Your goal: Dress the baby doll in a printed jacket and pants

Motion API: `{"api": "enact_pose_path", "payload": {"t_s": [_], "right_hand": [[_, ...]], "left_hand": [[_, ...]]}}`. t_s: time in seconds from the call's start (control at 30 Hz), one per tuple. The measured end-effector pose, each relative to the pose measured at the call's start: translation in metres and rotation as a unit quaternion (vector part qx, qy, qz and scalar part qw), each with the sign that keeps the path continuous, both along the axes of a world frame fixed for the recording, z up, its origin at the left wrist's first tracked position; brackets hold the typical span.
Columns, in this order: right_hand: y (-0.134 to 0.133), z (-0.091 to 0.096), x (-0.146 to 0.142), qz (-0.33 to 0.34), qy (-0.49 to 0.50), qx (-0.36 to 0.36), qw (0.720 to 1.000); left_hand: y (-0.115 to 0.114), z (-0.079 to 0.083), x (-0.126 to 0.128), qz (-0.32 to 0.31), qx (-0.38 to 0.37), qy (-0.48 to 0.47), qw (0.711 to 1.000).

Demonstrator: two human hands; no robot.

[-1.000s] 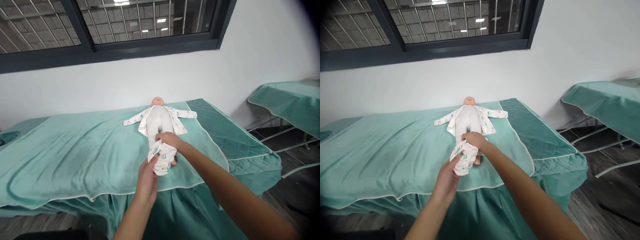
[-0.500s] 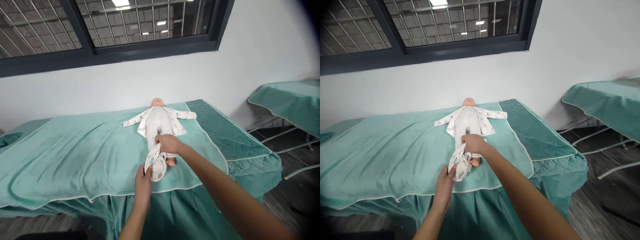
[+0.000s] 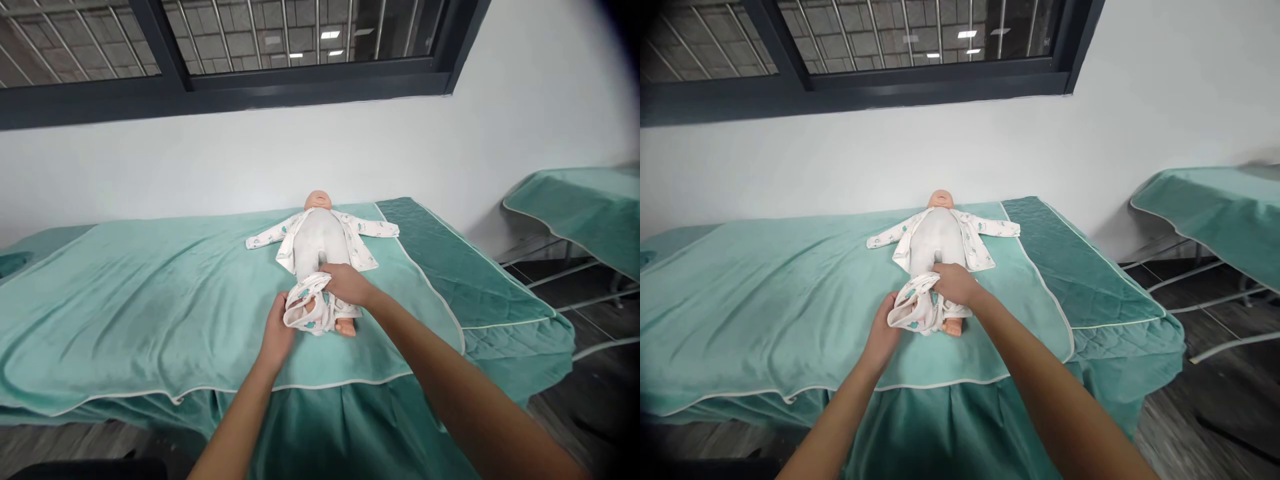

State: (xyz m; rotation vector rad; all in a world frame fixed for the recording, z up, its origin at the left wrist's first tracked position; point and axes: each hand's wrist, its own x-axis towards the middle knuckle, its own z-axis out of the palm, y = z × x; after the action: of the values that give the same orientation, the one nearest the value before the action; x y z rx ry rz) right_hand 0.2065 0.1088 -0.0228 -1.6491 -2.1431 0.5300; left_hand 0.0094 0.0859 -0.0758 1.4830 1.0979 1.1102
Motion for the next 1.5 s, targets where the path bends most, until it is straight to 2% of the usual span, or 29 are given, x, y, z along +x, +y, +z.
{"api": "enact_pose_path", "payload": {"t_s": [0.1,0.17,0.23,0.3,0.4,0.5,0.6,0.77,0.97,1.07,1.17,1.27,1.33,1.43,1.5], "right_hand": [[0.000,0.006,0.001,0.034,0.002,-0.020,0.999],[0.001,0.012,0.002,0.063,-0.001,-0.042,0.997],[0.003,0.018,0.005,0.103,-0.006,-0.074,0.992],[0.003,0.022,0.007,0.146,-0.004,-0.106,0.984],[0.003,0.022,0.009,0.168,0.023,-0.139,0.976],[0.001,0.017,0.009,0.153,0.048,-0.147,0.976],[0.002,0.010,0.008,0.116,0.048,-0.112,0.986],[0.008,0.002,0.003,0.008,0.067,-0.070,0.995],[0.010,-0.001,-0.002,-0.079,0.091,-0.095,0.988],[0.008,-0.002,-0.005,-0.114,0.127,-0.103,0.980],[0.005,-0.003,-0.002,-0.124,0.174,-0.082,0.974],[0.002,-0.003,0.010,-0.053,0.258,-0.095,0.960],[0.000,-0.002,0.022,-0.006,0.347,-0.103,0.932],[0.000,0.003,0.038,-0.022,0.427,-0.058,0.902],[0.002,0.005,0.045,-0.045,0.410,-0.058,0.909]], "left_hand": [[0.002,0.000,-0.006,-0.004,0.047,0.048,0.998],[-0.001,0.003,-0.008,0.003,0.044,0.071,0.996],[-0.007,0.008,-0.010,0.017,-0.003,0.083,0.996],[-0.013,0.014,-0.011,0.015,-0.083,0.070,0.994],[-0.016,0.019,-0.016,-0.030,-0.189,-0.010,0.981],[-0.011,0.017,-0.022,-0.066,-0.219,-0.084,0.970],[0.000,0.012,-0.022,-0.068,-0.186,-0.068,0.978],[0.023,0.003,-0.014,0.014,-0.063,0.009,0.998],[0.050,-0.004,-0.003,0.070,0.018,-0.019,0.997],[0.059,-0.005,0.003,0.077,0.044,-0.022,0.996],[0.060,-0.007,0.005,0.062,0.031,-0.040,0.997],[0.056,-0.005,-0.001,0.025,-0.014,-0.068,0.997],[0.055,-0.001,-0.008,-0.016,-0.043,-0.098,0.994],[0.056,0.004,-0.016,-0.070,-0.082,-0.163,0.981],[0.059,0.006,-0.019,-0.079,-0.112,-0.203,0.969]]}}
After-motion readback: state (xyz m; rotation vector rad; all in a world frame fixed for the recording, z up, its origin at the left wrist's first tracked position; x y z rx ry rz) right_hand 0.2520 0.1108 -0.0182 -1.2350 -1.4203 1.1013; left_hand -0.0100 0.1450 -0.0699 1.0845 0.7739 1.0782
